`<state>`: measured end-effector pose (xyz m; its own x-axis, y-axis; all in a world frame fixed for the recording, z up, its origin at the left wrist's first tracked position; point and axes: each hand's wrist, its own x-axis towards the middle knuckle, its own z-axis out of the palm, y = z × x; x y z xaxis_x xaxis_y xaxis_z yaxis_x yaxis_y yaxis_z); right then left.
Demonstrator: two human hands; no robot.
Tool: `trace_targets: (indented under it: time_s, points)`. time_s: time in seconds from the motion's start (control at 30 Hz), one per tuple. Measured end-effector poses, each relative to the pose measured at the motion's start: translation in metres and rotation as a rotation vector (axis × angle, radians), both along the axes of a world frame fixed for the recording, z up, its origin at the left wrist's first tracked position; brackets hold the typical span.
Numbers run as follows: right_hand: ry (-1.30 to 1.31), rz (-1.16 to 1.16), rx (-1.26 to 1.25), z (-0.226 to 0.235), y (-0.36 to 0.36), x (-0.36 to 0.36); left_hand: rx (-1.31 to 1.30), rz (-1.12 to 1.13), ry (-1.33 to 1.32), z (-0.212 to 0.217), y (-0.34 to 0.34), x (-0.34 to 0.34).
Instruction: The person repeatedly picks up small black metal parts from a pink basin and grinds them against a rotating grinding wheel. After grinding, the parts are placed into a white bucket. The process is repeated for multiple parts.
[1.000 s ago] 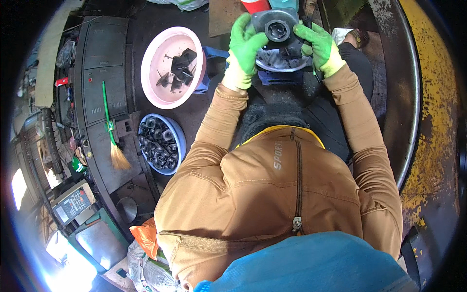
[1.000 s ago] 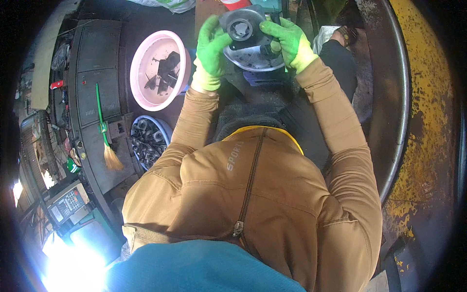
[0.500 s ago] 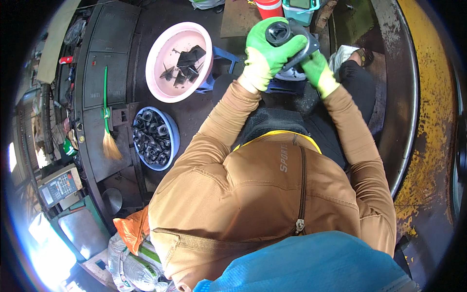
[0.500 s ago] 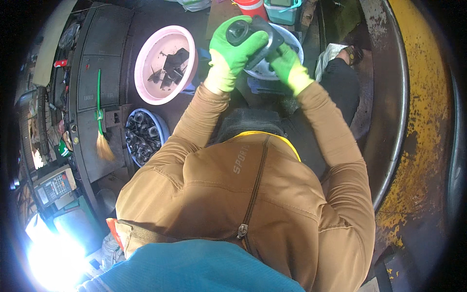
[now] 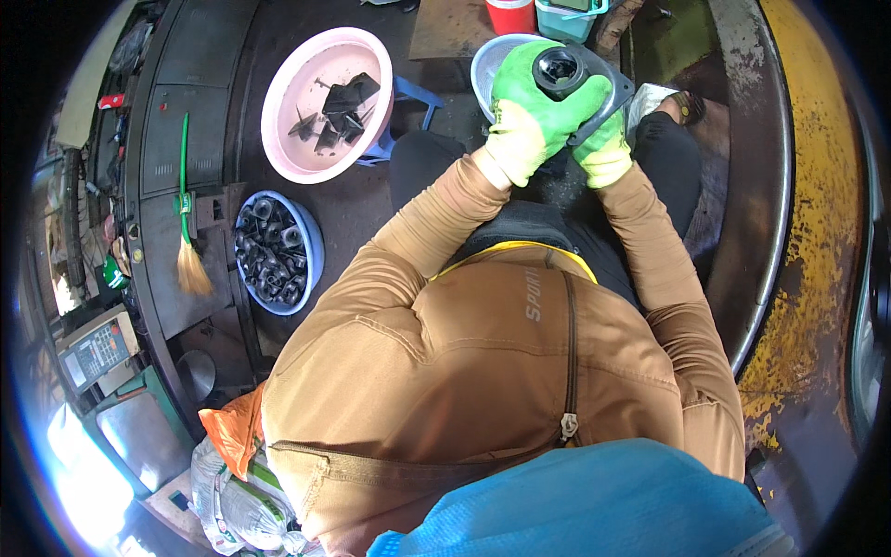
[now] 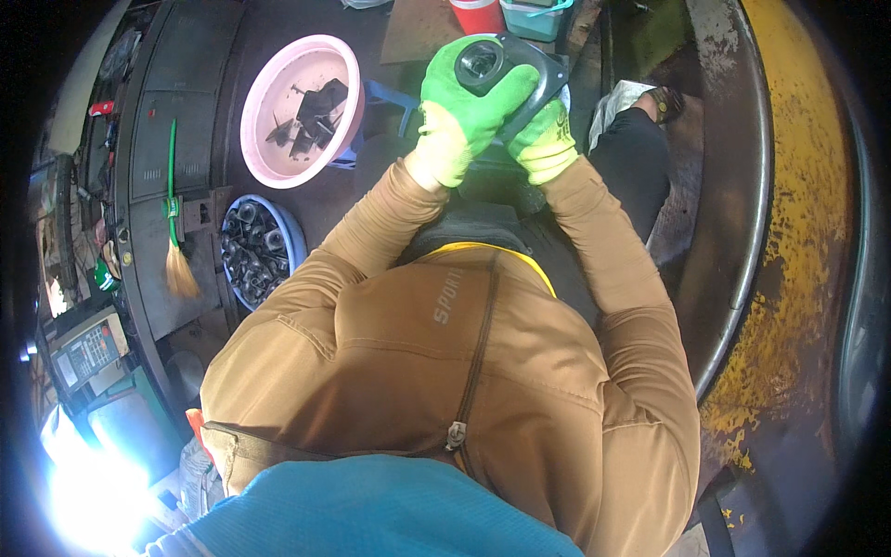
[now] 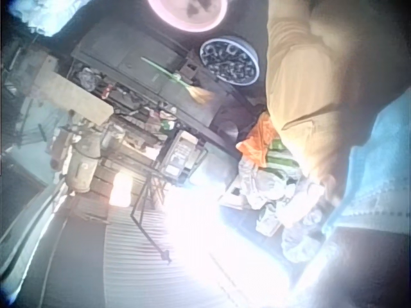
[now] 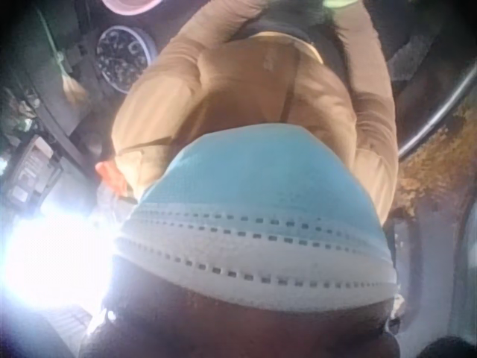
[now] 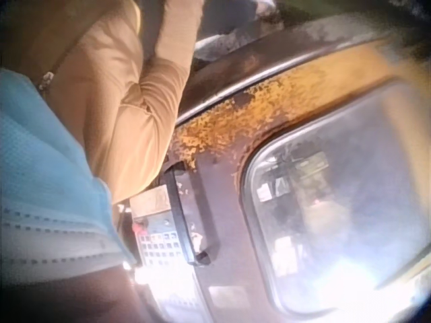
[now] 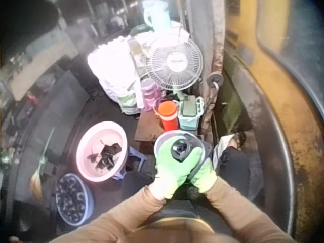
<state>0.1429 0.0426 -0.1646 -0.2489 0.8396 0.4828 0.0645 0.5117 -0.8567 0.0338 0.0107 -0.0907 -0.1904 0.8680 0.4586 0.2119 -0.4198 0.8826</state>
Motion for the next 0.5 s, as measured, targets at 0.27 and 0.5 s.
trace_targets:
  time_s: [0.27,0.5]
  points:
    - [-0.03,0.296,-0.215,0.013,-0.002,0.015,-0.213,-0.236,-0.064,0.001,-0.003,-0.02]
    - [0.054,0.593,-0.414,0.029,-0.007,0.026,-0.164,-0.522,0.153,0.013,0.005,-0.039]
